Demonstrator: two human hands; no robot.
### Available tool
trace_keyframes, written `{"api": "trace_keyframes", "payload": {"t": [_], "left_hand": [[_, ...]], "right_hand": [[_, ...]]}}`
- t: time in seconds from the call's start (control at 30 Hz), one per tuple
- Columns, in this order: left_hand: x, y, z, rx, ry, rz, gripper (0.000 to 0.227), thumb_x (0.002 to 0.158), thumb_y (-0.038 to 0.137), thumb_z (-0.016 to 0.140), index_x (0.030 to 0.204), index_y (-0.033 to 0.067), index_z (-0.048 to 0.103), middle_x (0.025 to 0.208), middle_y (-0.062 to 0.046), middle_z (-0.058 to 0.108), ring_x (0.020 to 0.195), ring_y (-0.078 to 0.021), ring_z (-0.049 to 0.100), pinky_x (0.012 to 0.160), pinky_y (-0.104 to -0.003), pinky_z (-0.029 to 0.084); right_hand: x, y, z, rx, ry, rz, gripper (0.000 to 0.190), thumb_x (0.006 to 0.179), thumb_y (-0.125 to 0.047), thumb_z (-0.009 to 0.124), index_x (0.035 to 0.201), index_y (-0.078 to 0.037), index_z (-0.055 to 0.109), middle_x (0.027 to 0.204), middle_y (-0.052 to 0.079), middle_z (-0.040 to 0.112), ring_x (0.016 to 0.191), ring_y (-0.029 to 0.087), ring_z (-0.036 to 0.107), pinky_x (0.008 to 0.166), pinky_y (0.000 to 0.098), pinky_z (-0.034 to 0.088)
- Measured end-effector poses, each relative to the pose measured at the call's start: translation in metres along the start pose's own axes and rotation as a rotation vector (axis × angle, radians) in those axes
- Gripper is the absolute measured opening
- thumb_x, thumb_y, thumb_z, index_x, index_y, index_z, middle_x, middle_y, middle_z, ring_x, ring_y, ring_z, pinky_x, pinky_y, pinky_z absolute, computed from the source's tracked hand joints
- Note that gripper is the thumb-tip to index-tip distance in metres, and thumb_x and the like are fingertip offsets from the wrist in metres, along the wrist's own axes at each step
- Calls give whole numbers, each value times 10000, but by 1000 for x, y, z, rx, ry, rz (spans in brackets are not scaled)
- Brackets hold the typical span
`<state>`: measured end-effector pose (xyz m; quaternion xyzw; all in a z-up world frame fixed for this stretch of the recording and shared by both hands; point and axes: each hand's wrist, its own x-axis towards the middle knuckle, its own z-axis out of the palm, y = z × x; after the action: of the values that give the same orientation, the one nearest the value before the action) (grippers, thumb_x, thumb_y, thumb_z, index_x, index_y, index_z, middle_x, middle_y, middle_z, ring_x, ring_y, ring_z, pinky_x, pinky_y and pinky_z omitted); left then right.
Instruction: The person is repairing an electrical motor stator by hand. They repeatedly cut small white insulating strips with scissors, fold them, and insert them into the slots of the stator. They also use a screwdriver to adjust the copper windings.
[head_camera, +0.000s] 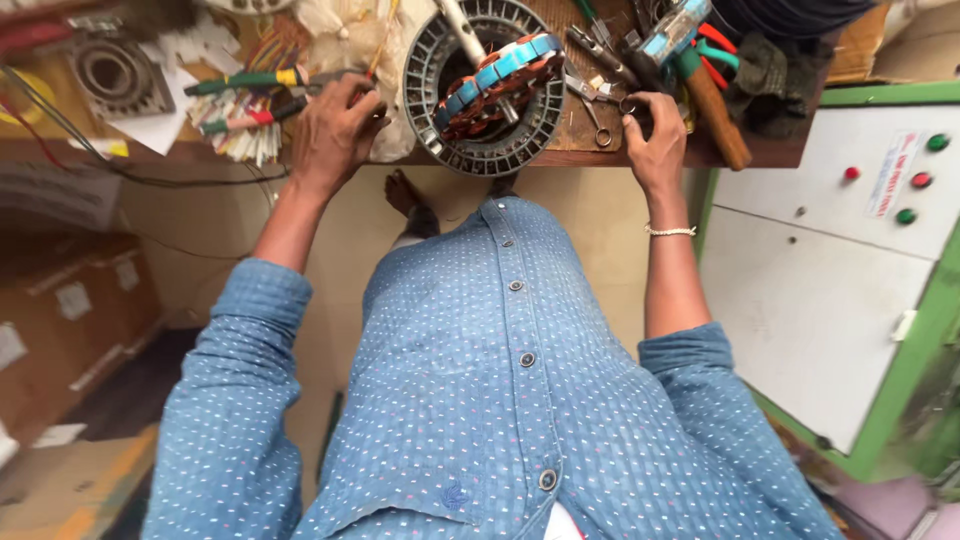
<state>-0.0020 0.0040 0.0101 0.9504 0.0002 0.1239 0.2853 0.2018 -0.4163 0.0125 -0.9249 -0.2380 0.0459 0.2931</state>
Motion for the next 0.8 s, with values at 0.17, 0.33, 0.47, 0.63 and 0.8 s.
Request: {"api": "trace_keyframes", "payload": {"t": [0.17, 0.33, 0.47, 0.63, 0.8], "left_hand": [[5, -1, -6, -125, -19, -102, 203, 975, 130, 741, 1105, 69, 597, 1016, -140, 657, 946, -373, 664, 759, -486, 513], [2, 8, 2, -359, 245, -220, 350, 979, -5, 646, 1309, 98, 591, 1179, -150, 688, 1079, -342, 688, 888, -404, 547], [0, 14, 15, -817, 477, -585, 477, 963, -40, 582, 1419, 93, 543, 1319, -68, 644, 1081, -207, 663, 873, -291, 589], [-13, 26, 30, -1566, 842, -669, 233, 1081, -21, 641, 1312, -31, 674, 1191, -75, 700, 1014, -137, 671, 933, -295, 600], [-12, 54, 5, -1833, 895, -846, 115, 1013, 114, 665, 1120, 76, 679, 1043, -60, 744, 751, -132, 684, 648, -226, 547]], "right_hand": [[-5, -30, 1, -162, -35, -1, 415, 919, -131, 797, 1289, -104, 609, 1193, 194, 668, 1072, 438, 634, 851, 509, 518], [-28, -45, -2, -259, -56, 68, 474, 925, -120, 769, 1357, -163, 578, 1191, 165, 695, 1022, 439, 665, 803, 528, 538], [-52, -49, -5, -291, -132, 184, 507, 929, -136, 749, 1391, -188, 549, 1118, 142, 724, 974, 430, 694, 758, 548, 536], [-59, -48, -4, -385, -174, 274, 702, 896, -137, 738, 1523, -253, 445, 1065, 188, 751, 903, 458, 703, 751, 568, 541], [-61, -24, 17, -167, -296, 528, 874, 897, -121, 686, 1638, -270, 246, 896, 257, 767, 809, 412, 735, 792, 508, 567]]}}
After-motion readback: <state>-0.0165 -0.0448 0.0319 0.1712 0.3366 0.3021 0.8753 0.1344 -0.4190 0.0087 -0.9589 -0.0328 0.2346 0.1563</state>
